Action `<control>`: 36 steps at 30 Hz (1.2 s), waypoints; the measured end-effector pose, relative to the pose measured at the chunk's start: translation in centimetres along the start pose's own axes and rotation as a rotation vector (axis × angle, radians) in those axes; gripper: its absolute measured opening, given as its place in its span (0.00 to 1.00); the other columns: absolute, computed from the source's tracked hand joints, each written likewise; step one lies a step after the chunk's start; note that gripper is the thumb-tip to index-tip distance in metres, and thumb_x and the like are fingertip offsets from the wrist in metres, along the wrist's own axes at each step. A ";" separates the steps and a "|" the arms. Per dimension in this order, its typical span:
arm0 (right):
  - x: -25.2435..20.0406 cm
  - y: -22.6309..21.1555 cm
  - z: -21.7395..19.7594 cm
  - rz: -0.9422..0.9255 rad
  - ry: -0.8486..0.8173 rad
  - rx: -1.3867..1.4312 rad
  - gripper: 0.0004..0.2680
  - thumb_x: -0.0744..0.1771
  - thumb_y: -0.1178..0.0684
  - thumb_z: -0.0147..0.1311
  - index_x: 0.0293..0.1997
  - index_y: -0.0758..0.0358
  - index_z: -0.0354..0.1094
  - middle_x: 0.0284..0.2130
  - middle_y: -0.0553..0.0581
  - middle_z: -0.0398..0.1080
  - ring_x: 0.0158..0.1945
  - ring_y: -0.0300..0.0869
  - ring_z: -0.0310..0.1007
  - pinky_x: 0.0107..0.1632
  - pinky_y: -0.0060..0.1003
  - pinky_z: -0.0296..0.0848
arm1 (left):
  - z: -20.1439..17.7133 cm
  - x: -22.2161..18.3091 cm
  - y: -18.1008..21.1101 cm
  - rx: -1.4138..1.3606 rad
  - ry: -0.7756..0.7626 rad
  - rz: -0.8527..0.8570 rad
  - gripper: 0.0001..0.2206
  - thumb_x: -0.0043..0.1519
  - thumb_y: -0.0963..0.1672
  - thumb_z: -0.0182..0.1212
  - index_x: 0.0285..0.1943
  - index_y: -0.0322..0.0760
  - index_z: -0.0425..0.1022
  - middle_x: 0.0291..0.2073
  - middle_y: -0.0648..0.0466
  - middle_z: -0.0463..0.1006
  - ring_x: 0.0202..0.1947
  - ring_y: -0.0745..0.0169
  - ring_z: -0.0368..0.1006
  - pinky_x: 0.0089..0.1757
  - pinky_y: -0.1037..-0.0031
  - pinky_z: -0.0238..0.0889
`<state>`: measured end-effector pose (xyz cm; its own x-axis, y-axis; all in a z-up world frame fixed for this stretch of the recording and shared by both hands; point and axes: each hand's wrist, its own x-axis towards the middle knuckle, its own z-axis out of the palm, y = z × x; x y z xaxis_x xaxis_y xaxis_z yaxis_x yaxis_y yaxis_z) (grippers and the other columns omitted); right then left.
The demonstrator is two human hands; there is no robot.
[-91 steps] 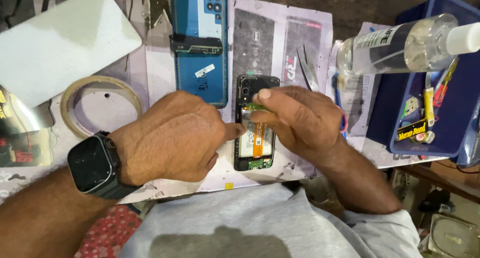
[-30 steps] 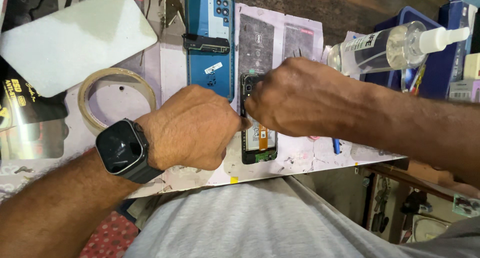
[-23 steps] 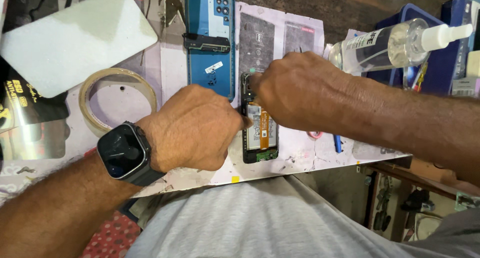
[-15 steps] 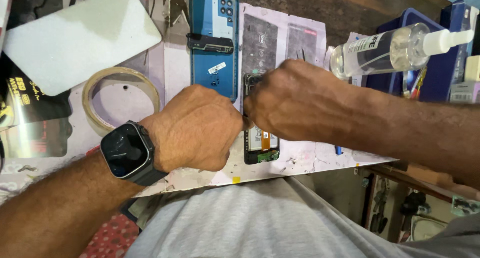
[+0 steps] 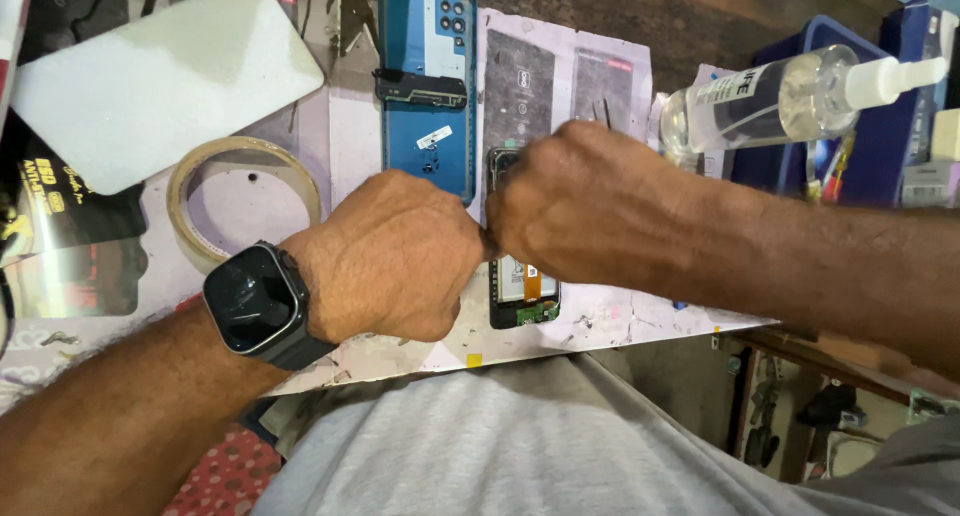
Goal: The person uses a green screwdriver to remove screws from the internal frame of a disassembled smartphone. They carefully place the screws onto the detached blue back cover of the device. The person then uses the screwdriver to pry and adjust components within the phone's chassis.
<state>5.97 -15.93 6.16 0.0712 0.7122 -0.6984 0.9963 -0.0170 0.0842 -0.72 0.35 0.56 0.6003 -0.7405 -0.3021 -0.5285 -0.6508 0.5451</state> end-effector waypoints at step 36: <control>-4.8 2.0 4.3 0.337 0.544 0.286 0.05 0.67 0.52 0.56 0.44 0.58 0.76 0.27 0.57 0.77 0.31 0.49 0.78 0.32 0.46 0.78 | -0.2 0.5 0.0 -0.077 0.006 -0.011 0.32 0.48 0.41 0.59 0.68 0.48 0.72 0.24 0.45 0.78 0.26 0.46 0.78 0.32 0.56 0.69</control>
<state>7.83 -22.42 6.63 0.4184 0.8845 -0.2063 0.9031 -0.4292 -0.0089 -0.27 0.00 0.59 0.6098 -0.7321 -0.3035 -0.4743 -0.6439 0.6004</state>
